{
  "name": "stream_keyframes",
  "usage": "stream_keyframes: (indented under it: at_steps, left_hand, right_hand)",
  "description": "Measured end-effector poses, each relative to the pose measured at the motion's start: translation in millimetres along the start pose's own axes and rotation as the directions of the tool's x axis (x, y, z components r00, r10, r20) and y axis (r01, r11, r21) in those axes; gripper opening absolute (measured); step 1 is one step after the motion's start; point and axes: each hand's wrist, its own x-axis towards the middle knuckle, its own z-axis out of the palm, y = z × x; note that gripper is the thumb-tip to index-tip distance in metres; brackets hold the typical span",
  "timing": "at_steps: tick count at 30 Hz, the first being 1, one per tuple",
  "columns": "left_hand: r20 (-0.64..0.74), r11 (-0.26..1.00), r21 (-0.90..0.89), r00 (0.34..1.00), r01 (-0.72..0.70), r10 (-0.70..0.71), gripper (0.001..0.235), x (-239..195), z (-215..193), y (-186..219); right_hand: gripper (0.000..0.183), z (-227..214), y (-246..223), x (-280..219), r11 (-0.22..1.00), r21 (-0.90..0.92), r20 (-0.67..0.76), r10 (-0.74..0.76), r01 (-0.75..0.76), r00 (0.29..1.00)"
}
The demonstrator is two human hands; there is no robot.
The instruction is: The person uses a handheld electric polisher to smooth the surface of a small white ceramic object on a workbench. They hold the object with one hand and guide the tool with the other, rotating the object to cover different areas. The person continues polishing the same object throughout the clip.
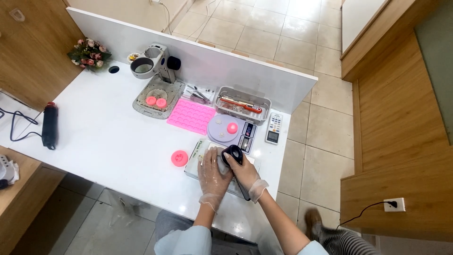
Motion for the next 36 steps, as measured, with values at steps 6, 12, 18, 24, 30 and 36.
stream_keyframes:
  at_steps: [6, 12, 18, 24, 30, 36]
  left_hand:
    - [-0.005, 1.000, 0.011, 1.000, -0.007, 0.008, 0.098, 1, 1, -1]
    - [0.000, 1.000, 0.009, 1.000, 0.004, -0.004, 0.096, 0, 0, 0]
    - [-0.004, 1.000, 0.024, 1.000, 0.012, -0.012, 0.095, 0, 0, 2]
    - [-0.004, 1.000, 0.023, 1.000, 0.012, -0.012, 0.097, 1, -1, 2]
    - [-0.013, 1.000, 0.012, 1.000, 0.009, -0.009, 0.095, 1, 0, 1]
    - [-0.014, 1.000, 0.022, 1.000, 0.001, -0.001, 0.096, 1, -1, 1]
  right_hand:
    - [0.068, 0, -2, -1, 1.000, -0.018, -0.029, -0.010, 0.009, 1.000]
    - [0.066, 1, -2, -1, 1.000, -0.025, -0.037, -0.001, 0.000, 0.999]
    - [0.065, 1, 0, 0, 1.000, 0.027, -0.025, -0.016, 0.016, 1.000]
    - [0.065, 1, 0, 0, 1.000, 0.023, -0.013, -0.005, 0.005, 1.000]
    - [0.065, 1, -2, -1, 1.000, 0.027, -0.029, -0.007, 0.007, 1.000]
    - [0.066, 1, -1, -1, 1.000, 0.017, -0.034, -0.012, 0.013, 0.999]
